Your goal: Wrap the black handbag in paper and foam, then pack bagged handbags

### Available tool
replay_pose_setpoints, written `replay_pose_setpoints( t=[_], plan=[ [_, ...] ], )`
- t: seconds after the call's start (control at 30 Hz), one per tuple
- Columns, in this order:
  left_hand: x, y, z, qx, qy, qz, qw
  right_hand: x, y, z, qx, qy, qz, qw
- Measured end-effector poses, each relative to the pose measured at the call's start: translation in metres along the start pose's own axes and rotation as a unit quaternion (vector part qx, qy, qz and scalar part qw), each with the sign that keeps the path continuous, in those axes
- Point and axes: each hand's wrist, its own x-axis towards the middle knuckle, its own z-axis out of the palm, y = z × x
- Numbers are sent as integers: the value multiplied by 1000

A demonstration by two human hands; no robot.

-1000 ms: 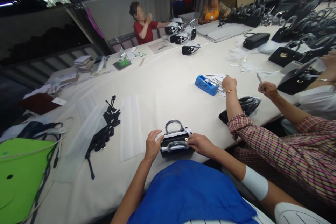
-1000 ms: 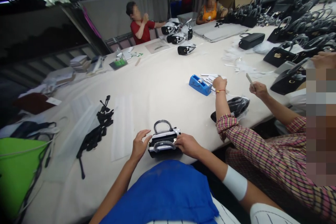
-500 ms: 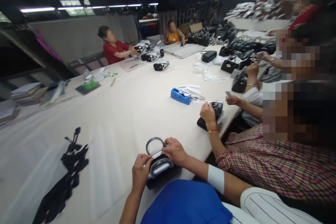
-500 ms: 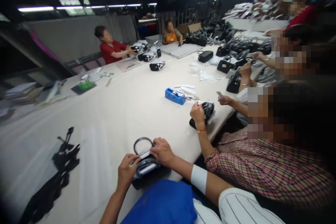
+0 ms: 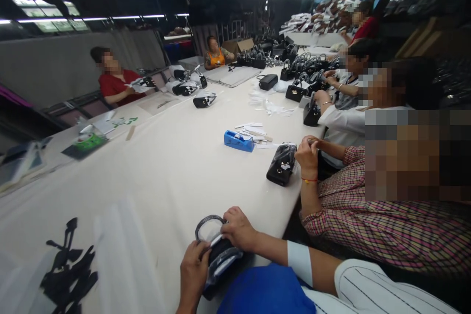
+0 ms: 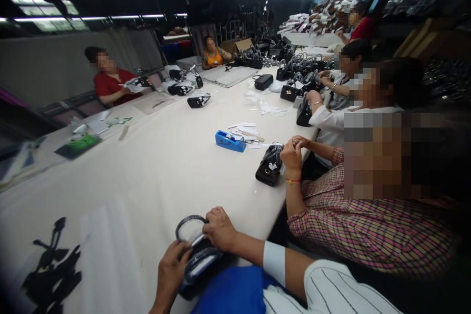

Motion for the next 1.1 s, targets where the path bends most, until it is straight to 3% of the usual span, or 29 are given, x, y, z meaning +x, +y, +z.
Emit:
replay_pose_setpoints(
  t=[0.17, 0.37, 0.67, 0.87, 1.0, 1.1],
  plan=[
    [-3, 6, 6, 0, 24, -9, 1000, -4, 0, 8, -21, 27, 9, 999],
    [-14, 3, 11, 7, 49, 2, 999, -6, -3, 6, -2, 12, 21, 1000],
    [-16, -14, 7, 21, 56, 116, 991, -14, -3, 3, 7, 6, 29, 1000],
    [-19, 12, 6, 27, 47, 36, 998, -17, -8, -8, 12, -32, 0, 999],
    [-22, 37, 0, 63, 34, -29, 997, -21, -17, -2, 1, 30, 1, 1000],
    [-14, 38, -2, 91, 35, -63, 993, -16, -14, 8, -8, 54, -27, 998]
  ],
)
